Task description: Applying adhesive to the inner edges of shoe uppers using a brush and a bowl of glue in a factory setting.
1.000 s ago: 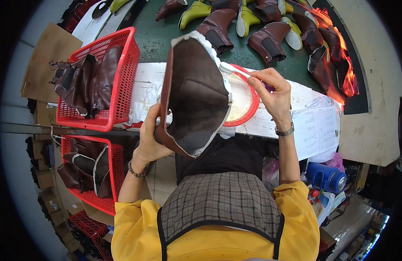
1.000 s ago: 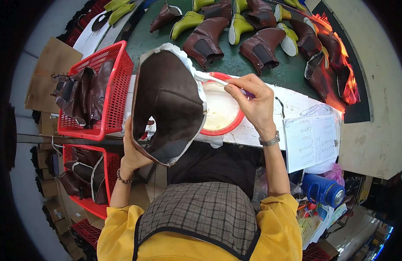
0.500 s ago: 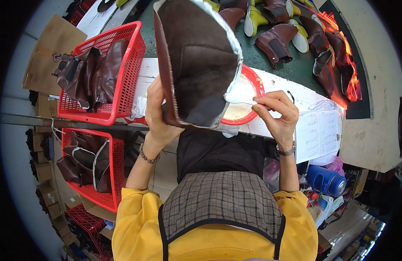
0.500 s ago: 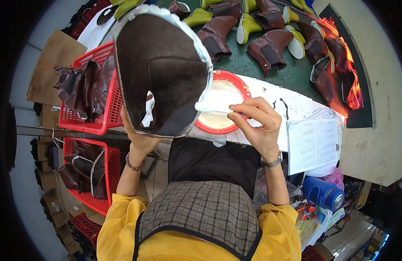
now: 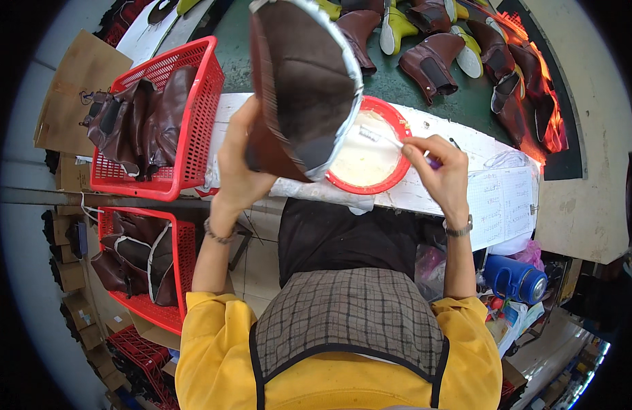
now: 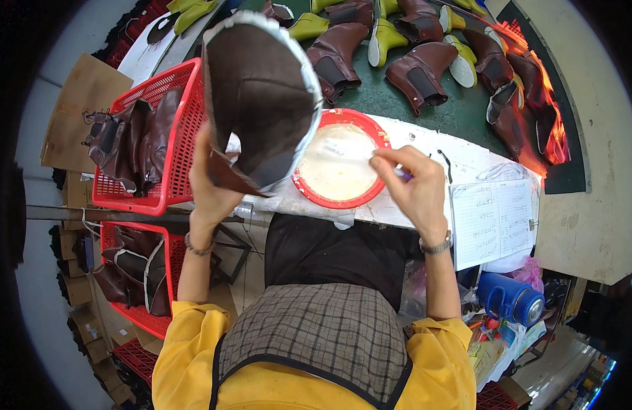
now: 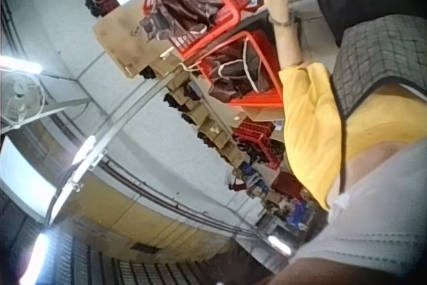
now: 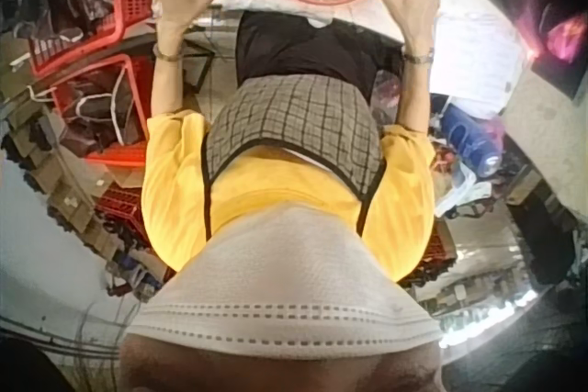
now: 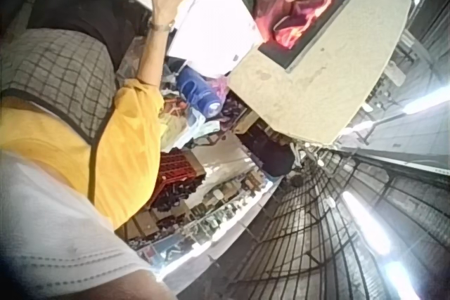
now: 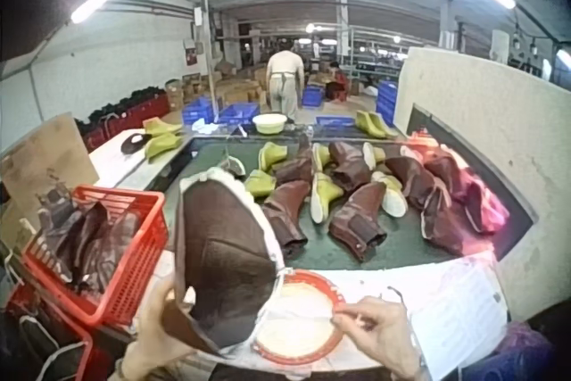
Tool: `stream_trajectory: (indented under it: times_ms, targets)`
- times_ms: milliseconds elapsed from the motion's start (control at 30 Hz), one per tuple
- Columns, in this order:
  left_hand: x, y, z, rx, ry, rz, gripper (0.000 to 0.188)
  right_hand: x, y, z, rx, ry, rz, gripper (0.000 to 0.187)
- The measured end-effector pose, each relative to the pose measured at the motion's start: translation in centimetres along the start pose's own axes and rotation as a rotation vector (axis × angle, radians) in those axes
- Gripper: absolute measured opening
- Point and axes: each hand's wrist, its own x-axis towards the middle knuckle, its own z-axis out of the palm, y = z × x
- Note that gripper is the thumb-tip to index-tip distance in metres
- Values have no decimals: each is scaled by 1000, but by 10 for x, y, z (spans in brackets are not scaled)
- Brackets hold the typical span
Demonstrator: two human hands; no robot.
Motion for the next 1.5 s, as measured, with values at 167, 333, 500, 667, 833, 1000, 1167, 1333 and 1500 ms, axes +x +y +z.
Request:
stream_trajectory:
  times_ms: [167,333,500,667,833,1000,1167,1333,1500]
  targets:
    - [-29,-40,-62,-381,-263,-395,116,19,43,12,-724,-45,-251,10]
    - [-87,-75,-93,191,-227,383,53,33,13,-9,-254,6,-198,13]
    - [-82,-74,-78,59,-239,290,52,49,-15,-1,172,-13,-377,15]
    - [-82,-77,-86,-58,-225,162,51,40,-15,-12,75,8,-362,13]
    - [-85,-71,-80,-194,-223,36,49,28,-11,-23,93,-62,-278,14]
    - [-79,-77,-76,-333,-220,-84,48,16,-10,-25,126,-66,-227,14]
    - [-83,-61,-64,-474,-235,-212,47,35,-10,-15,45,-21,-383,14]
    - [-80,-49,-46,-620,-245,-335,46,54,-15,2,123,-87,-427,14]
    - [-95,-31,-42,-753,-244,-470,45,63,-29,11,153,-93,-453,16]
